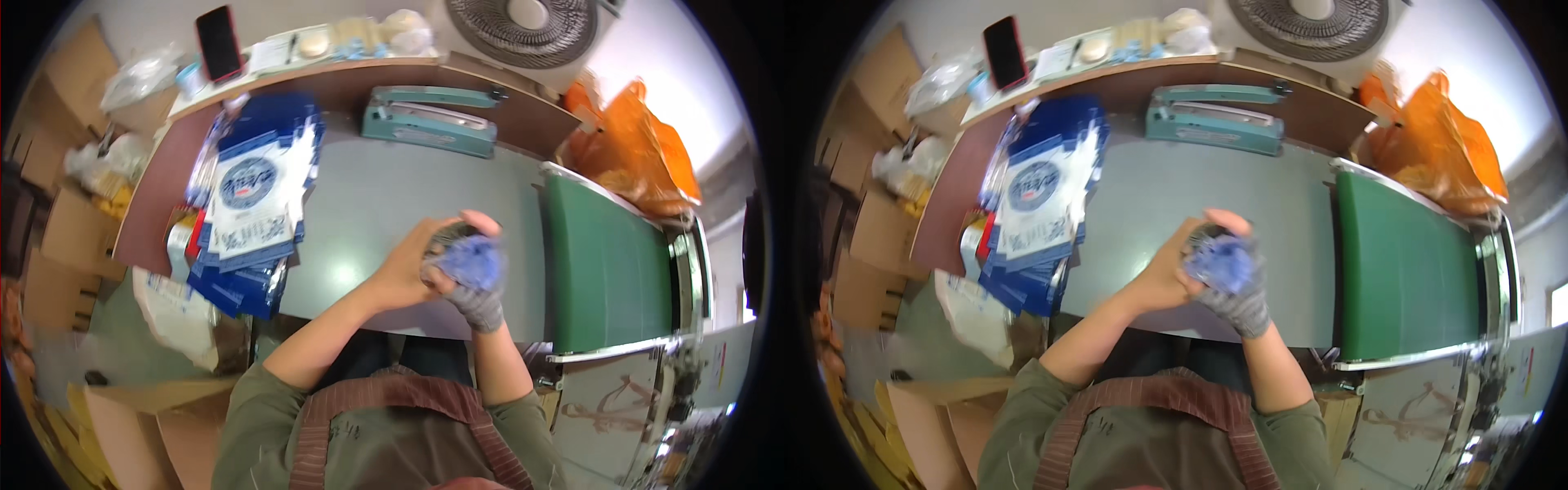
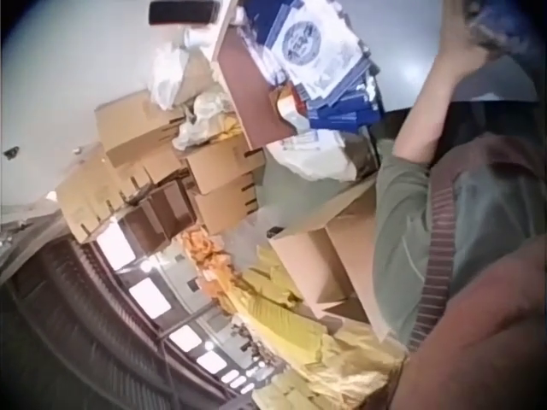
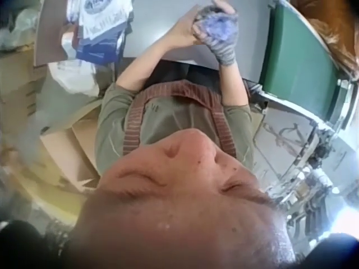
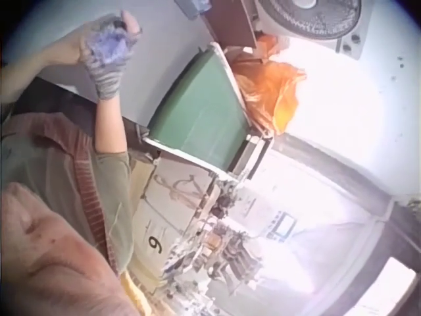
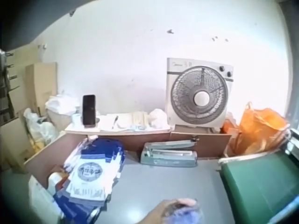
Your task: Packaging sticks into plastic bags and then placing them in a cardboard box.
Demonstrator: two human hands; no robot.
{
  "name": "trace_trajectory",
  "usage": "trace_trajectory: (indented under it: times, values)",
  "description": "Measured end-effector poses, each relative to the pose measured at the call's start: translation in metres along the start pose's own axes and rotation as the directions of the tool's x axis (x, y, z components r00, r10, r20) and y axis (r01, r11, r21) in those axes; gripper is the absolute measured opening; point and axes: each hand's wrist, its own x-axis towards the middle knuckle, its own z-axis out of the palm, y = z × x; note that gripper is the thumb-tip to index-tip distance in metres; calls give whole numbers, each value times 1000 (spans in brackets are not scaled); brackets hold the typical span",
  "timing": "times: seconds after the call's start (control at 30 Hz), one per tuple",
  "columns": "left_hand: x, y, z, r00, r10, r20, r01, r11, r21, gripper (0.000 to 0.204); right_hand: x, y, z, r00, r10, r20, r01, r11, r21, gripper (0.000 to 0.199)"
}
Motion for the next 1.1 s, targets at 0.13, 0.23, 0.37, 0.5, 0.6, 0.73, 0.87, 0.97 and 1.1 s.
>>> trace_trajectory:
  times: [0.13,0.23,0.37,0.5,0.6,0.73,0.87,0.97,1.1]
  values:
    - [-15,-33,16,986,-103,132,89,990,107,66,-17,-6,4,915,393,-91,-373,911,177,82]
    - [-42,16,26,916,-284,285,340,925,-169,45,-28,-26,12,895,434,-108,-372,856,358,73]
    - [-102,8,60,828,-379,414,560,534,-633,38,-22,-22,3,831,551,-74,-476,774,417,54]
    - [-118,25,5,822,-455,343,428,890,156,40,-80,27,9,587,711,388,-775,354,524,23]
    - [-135,32,-86,939,-268,-214,343,760,552,38,-88,21,10,528,759,381,-765,231,601,19]
    - [-163,13,-192,963,-52,-265,269,252,930,22,-89,21,10,521,762,385,-753,198,628,14]
    - [-158,9,-217,974,-74,-216,228,277,933,16,-89,13,8,533,770,350,-738,221,637,14]
    - [-136,17,-232,942,-212,-261,333,485,809,13,-94,10,5,546,778,312,-720,245,649,15]
    - [-126,-8,-263,845,-468,-258,534,723,438,23,-94,8,5,563,756,334,-712,239,660,15]
